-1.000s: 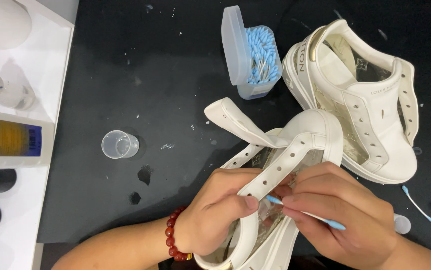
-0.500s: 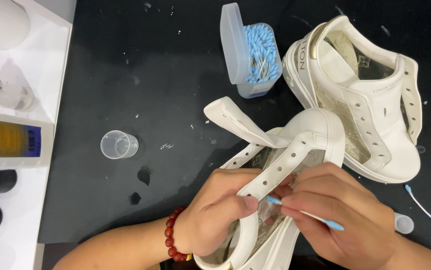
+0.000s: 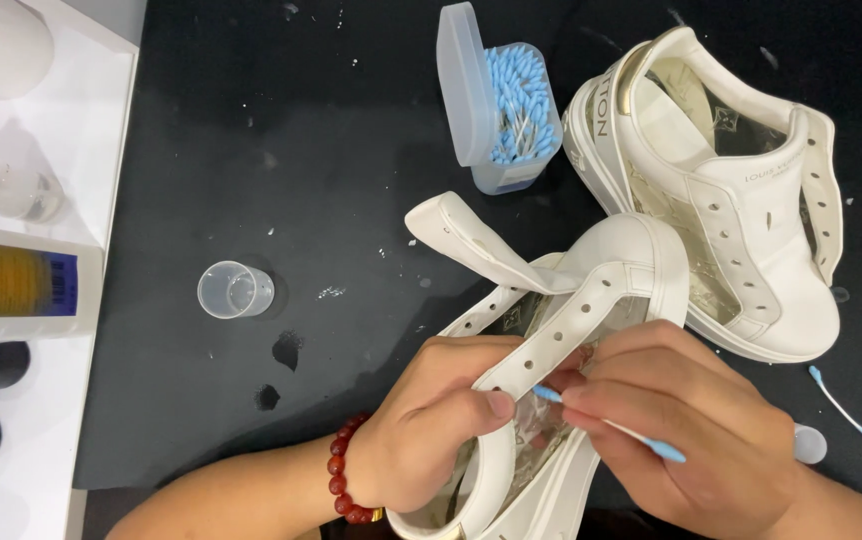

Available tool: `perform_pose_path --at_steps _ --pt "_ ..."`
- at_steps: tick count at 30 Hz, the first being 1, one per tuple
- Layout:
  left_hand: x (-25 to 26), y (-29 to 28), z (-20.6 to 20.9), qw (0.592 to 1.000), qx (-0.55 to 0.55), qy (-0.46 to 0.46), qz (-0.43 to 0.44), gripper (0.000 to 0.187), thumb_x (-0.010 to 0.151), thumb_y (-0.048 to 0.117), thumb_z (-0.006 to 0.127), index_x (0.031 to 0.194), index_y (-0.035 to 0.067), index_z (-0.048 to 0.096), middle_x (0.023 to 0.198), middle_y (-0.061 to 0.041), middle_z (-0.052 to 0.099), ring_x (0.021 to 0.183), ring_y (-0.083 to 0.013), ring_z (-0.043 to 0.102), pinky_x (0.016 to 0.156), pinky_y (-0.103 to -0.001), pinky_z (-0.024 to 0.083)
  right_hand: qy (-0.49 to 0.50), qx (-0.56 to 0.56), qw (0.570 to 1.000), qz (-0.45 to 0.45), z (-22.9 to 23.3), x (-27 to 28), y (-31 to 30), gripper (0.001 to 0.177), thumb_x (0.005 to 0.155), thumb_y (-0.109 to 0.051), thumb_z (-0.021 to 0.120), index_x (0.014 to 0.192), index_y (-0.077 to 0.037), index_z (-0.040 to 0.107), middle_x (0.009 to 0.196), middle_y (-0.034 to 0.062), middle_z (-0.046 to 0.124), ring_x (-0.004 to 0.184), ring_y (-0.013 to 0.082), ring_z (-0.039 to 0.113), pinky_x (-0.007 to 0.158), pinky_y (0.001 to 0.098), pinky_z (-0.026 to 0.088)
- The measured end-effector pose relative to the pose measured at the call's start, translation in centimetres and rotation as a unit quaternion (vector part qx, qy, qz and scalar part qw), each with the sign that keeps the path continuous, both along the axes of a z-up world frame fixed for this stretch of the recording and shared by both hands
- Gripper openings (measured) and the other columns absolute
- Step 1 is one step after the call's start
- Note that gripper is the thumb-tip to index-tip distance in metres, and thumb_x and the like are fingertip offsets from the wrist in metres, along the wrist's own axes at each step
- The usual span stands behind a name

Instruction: The person cleans the side panel of a white sneaker using a cotton swab dipped in a liquid from a small cup. They meticulously scrub the transparent section and the white leather edges of the shoe.

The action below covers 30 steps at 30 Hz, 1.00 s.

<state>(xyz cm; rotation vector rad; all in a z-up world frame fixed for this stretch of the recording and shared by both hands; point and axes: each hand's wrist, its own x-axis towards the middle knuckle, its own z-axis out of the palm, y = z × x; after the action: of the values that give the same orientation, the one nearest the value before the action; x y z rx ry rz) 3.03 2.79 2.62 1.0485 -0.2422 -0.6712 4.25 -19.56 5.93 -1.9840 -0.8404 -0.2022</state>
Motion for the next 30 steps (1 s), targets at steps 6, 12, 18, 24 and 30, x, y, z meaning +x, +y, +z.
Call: perform_pose_path --at_steps 6,12,18,24,30 --pt "0.1 0.0 0.3 1.000 -0.004 0.007 -0.002 0.055 0.091 0.018 0.045 0.133 -0.014 0.061 0.107 -0.018 0.070 0.098 -0.0195 0.065 0.093 -0.032 0.053 0.016 -0.020 1.000 0.005 -0.2 -0.1 -0.4 0.034 0.069 0.007 0.083 0.100 0.000 0.070 0.096 0.0083 0.068 0.087 0.0238 0.070 0.075 0.0317 0.058" --pt "0.2 -0.2 0.6 1.000 -0.008 0.018 0.002 0.057 0.090 0.017 0.046 0.137 -0.014 0.059 0.115 -0.017 0.070 0.098 -0.0195 0.065 0.091 -0.032 0.054 -0.005 -0.024 0.999 0.029 0.3 0.1 -0.2 0.034 0.069 0.005 0.084 0.099 -0.002 0.069 0.098 0.0081 0.067 0.088 0.0236 0.070 0.074 0.0314 0.059" --pt "0.2 -0.1 0.3 1.000 -0.003 0.014 -0.002 0.056 0.091 0.018 0.046 0.134 -0.015 0.060 0.116 -0.018 0.071 0.106 -0.0196 0.066 0.098 -0.032 0.053 -0.019 -0.015 0.996 0.088 1.2 0.9 0.0 0.036 0.067 0.005 0.082 0.100 0.002 0.067 0.099 0.0102 0.066 0.090 0.0258 0.069 0.079 0.0357 0.060" --pt "0.2 -0.2 0.6 1.000 -0.002 0.008 0.004 0.058 0.090 0.018 0.045 0.136 -0.014 0.059 0.119 -0.019 0.071 0.109 -0.0222 0.068 0.100 -0.033 0.055 -0.028 -0.042 0.995 0.083 0.9 0.3 -0.1 0.034 0.069 0.002 0.082 0.099 -0.001 0.067 0.097 0.0095 0.067 0.089 0.0265 0.069 0.079 0.0369 0.059" --pt "0.1 -0.1 -0.3 0.999 -0.028 -0.019 0.008 0.058 0.091 0.018 0.046 0.135 -0.015 0.060 0.120 -0.021 0.071 0.110 -0.0226 0.068 0.103 -0.033 0.054 -0.037 -0.051 0.996 0.068 0.6 0.3 -0.3 0.032 0.070 0.000 0.083 0.099 0.002 0.068 0.095 0.0096 0.067 0.087 0.0265 0.069 0.075 0.0344 0.058"
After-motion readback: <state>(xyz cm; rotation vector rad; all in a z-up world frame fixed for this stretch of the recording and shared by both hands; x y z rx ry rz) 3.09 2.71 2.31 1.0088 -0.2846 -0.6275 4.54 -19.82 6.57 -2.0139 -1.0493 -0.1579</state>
